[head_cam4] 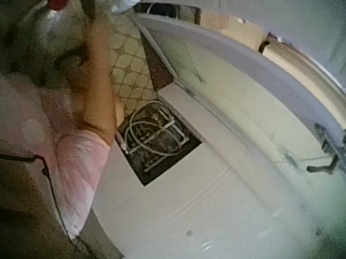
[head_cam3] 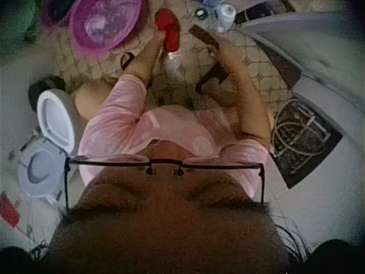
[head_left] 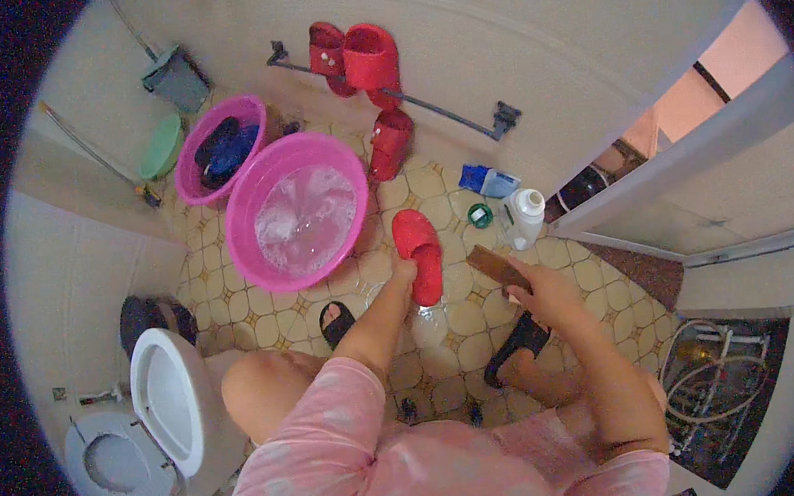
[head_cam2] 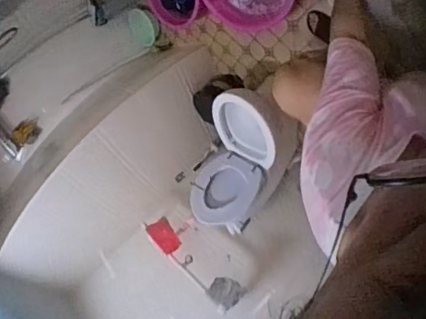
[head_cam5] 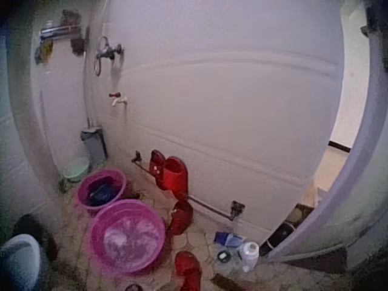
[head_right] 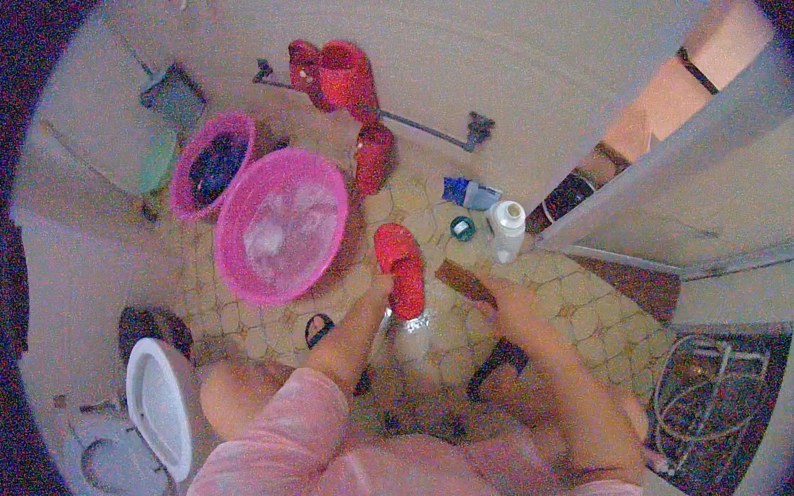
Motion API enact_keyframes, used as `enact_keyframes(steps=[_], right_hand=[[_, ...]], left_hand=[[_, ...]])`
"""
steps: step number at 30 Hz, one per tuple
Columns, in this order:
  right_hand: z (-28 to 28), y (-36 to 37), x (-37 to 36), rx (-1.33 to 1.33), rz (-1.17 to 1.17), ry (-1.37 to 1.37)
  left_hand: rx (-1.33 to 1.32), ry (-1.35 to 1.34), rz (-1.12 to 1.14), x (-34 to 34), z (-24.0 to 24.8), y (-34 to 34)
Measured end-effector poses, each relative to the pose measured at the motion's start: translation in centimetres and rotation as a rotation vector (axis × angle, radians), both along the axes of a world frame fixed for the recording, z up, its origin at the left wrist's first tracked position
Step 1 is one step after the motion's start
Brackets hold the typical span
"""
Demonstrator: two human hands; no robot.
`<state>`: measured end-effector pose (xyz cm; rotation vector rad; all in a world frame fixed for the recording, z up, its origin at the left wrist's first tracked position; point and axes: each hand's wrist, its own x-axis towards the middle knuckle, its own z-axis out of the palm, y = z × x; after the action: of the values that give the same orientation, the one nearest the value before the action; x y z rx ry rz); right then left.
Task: The person cleans a pair of red shoes by applying liquid from a bottle onto a brush and scrubbing the surfaces of the shoes one at a time over a basin of soapy water.
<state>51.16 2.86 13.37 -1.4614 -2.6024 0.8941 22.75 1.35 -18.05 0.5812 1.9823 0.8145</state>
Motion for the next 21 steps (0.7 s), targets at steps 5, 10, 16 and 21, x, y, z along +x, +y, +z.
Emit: enact_keyframes(steps=[5, 10, 16, 21], right_hand=[[-0.9, -1.0, 0.8, -0.209, -0.060, -0.026], [-3.1, -1.6, 1.4, -0.201, -0.158, 0.123], [-11.7, 0.9, -2.9, -0.301, -0.129, 0.157], [-26.6, 2.2, -7.7, -0.354, -0.382, 0.317]], left_hand=[[0.019, 0.483, -0.153, -1.0, 0.5, -0.7], [-0.049, 0.672, -0.497, 1.4, 5.8, 0.0], [-0.284, 0.767, -0.688, -1.0, 6.3, -0.3], [-0.212, 0.778, -0.798, -1.2, 5.2, 2.1]])
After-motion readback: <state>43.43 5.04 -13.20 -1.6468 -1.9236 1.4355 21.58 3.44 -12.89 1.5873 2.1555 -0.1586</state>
